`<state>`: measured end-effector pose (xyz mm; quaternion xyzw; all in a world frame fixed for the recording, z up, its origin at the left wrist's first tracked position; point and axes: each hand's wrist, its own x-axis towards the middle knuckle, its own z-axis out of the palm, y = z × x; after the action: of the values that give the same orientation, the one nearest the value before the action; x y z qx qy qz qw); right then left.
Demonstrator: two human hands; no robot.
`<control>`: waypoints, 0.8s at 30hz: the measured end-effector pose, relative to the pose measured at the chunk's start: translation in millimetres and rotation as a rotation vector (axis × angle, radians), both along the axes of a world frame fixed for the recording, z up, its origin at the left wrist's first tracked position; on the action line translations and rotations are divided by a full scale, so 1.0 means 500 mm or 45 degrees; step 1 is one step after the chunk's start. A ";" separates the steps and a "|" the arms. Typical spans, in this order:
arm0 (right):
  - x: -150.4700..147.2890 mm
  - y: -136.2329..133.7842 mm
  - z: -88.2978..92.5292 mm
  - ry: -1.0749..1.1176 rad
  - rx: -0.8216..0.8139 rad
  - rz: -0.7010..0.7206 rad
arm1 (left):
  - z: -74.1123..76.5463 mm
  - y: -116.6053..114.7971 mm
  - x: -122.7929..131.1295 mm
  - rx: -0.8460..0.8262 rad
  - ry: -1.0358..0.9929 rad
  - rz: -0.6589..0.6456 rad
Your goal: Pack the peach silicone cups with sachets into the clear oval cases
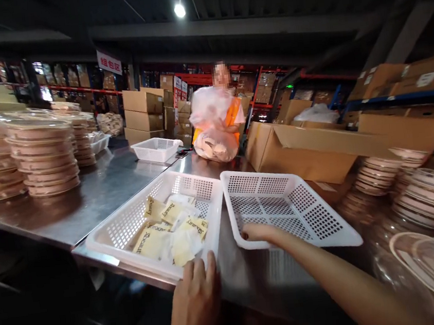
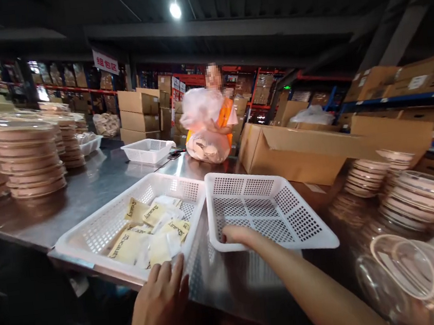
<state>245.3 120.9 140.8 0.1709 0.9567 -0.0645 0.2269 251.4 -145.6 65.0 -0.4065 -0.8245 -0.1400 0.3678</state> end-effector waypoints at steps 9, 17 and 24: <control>0.055 -0.062 -0.016 0.258 0.258 -0.157 | 0.006 -0.017 -0.012 -0.159 0.125 -0.124; 0.044 -0.051 -0.014 0.234 0.216 -0.071 | 0.034 -0.027 -0.003 -0.190 0.129 -0.097; 0.015 -0.022 -0.016 0.044 -0.089 0.105 | -0.001 -0.003 -0.008 -0.029 -0.053 -0.159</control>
<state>252.7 109.7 133.0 0.1223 0.9639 -0.0913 0.2184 247.4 -147.2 64.7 -0.4584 -0.8065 -0.1617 0.3365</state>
